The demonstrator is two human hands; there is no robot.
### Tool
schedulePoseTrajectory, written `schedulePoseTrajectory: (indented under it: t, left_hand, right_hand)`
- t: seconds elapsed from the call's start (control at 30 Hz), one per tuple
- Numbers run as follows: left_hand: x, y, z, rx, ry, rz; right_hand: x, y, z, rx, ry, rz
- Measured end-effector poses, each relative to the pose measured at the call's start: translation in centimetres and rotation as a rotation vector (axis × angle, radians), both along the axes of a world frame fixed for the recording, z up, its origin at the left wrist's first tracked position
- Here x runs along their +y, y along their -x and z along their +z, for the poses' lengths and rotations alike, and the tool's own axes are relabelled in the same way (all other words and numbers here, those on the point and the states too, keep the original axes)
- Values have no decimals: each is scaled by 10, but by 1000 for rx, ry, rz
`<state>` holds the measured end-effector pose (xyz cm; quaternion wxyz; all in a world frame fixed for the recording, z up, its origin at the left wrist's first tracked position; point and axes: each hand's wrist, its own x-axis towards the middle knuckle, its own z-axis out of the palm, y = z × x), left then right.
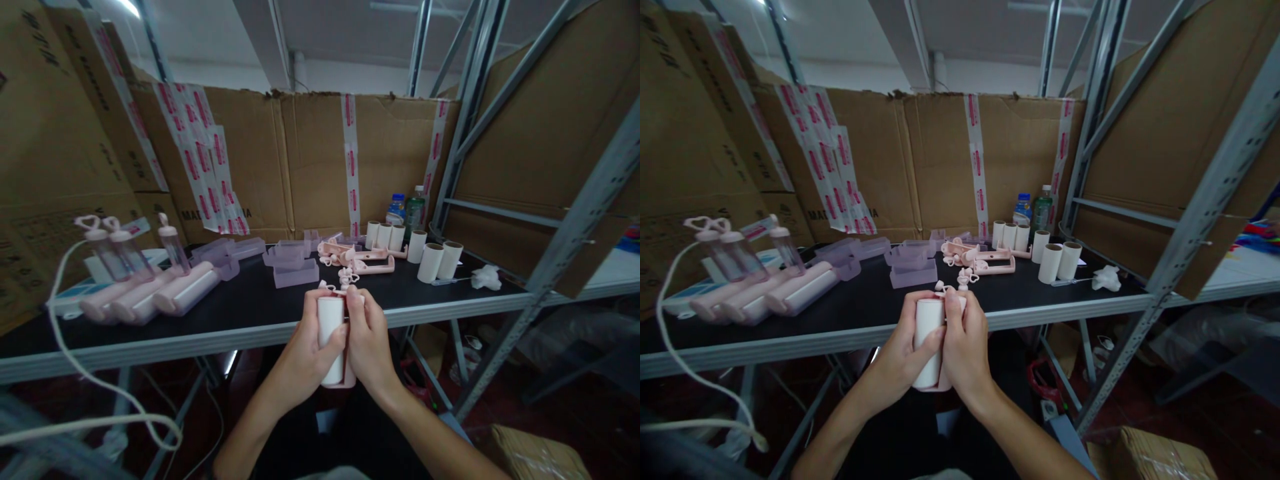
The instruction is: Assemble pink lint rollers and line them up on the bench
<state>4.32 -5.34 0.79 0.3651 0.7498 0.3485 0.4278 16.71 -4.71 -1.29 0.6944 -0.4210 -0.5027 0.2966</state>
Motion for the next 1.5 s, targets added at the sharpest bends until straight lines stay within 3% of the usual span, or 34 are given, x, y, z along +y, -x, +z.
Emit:
schedulePoseTrajectory:
  t: [0.4, 0.53, 0.63, 0.73, 0.83, 0.9, 1.07, 1.17, 1.33, 1.4, 1.5]
  left_hand:
    - [3, -3, -8, 38, 29, -8]
    - [14, -5, -11, -230, 149, 116]
    - [21, -1, -9, -525, 359, 152]
    - [24, 5, -3, -785, 542, 66]
    - [24, 10, 5, -979, 682, -51]
    - [23, 10, 9, -1057, 722, -68]
    - [26, 12, 11, -1126, 670, 111]
    - [33, 19, 7, -1092, 633, 210]
    - [44, 32, 0, -1017, 591, 276]
    - [45, 35, 2, -1010, 576, 254]
    - [42, 37, 7, -1047, 576, 213]
  right_hand:
    - [-1, -5, 5, -137, -113, 35]
    - [20, -22, 4, -38, -121, 24]
    - [47, -50, -1, -207, -162, -123]
    - [71, -76, -11, -485, -132, -198]
    - [81, -86, -20, -606, -115, -174]
    - [80, -87, -23, -627, -128, -174]
    - [84, -96, -11, -711, -152, -253]
    - [120, -108, 17, -831, -107, -313]
    - [226, -117, 76, -1169, 132, -245]
    - [260, -116, 87, -1307, 263, -172]
    - [288, -112, 84, -1469, 404, -73]
